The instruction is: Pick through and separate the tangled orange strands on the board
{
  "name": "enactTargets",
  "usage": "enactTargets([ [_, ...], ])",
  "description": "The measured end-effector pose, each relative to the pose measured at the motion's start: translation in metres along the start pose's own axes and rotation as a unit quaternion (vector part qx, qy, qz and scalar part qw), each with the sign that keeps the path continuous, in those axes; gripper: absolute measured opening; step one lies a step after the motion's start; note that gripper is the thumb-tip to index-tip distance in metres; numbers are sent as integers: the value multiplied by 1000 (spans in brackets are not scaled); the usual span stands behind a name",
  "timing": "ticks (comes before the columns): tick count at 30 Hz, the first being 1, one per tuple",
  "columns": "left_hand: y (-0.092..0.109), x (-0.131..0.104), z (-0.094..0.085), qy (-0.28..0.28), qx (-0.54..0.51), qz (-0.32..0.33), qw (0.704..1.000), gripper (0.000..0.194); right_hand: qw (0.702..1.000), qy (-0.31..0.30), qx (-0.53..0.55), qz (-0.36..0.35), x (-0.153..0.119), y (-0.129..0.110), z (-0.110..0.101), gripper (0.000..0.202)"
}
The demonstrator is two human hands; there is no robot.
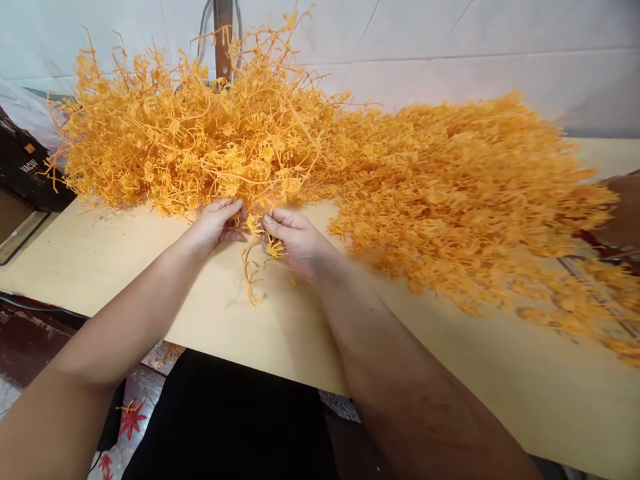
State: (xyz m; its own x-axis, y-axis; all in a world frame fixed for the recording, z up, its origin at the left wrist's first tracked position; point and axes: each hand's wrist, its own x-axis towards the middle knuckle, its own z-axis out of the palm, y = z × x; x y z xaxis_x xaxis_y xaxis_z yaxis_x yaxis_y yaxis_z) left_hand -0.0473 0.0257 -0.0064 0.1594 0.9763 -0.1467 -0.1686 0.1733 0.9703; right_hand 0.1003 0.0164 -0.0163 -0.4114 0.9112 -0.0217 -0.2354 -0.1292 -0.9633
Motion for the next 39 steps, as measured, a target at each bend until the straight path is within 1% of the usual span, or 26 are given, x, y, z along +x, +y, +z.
enactTargets([
  [4, 1, -4, 0, -22, 7, -4, 1000, 9, 1000, 8, 19, 9, -2, -4, 1, 23],
  [8, 2, -8, 1, -64, 45, -13, 997, 17, 1000, -3, 12, 0, -2, -6, 0, 20],
  [10, 1, -9, 1, -87, 59, -5, 994, 17, 1000, -7, 2, -1, -2, -5, -1, 20],
  [12, 0, -9, 0, -97, 82, 10, 992, 15, 1000, -12, -5, 1, -1, -4, -2, 23],
  [16, -2, -7, 0, -101, 161, 40, 981, 8, 1000, -23, -4, 16, 0, -2, -2, 27],
  [19, -5, -6, 0, -80, 219, 82, 969, 11, 1000, -27, -7, 12, 0, 0, -2, 28],
  [23, -9, -3, 0, -49, 294, 142, 944, 14, 998, -43, -46, -3, -1, 2, -3, 29],
  [28, -13, 5, 0, -15, 404, 198, 893, 8, 992, -64, -104, -17, 0, 3, -7, 35],
  [32, -17, 8, 3, -4, 473, 204, 857, 5, 991, -71, -113, -19, 1, 2, -10, 41],
  [35, -19, 7, 5, 4, 510, 204, 835, 6, 989, -79, -128, -18, 0, 1, -11, 42],
  [39, -18, 3, 9, 17, 560, 180, 809, 7, 983, -85, -161, -14, 0, 3, -15, 42],
])
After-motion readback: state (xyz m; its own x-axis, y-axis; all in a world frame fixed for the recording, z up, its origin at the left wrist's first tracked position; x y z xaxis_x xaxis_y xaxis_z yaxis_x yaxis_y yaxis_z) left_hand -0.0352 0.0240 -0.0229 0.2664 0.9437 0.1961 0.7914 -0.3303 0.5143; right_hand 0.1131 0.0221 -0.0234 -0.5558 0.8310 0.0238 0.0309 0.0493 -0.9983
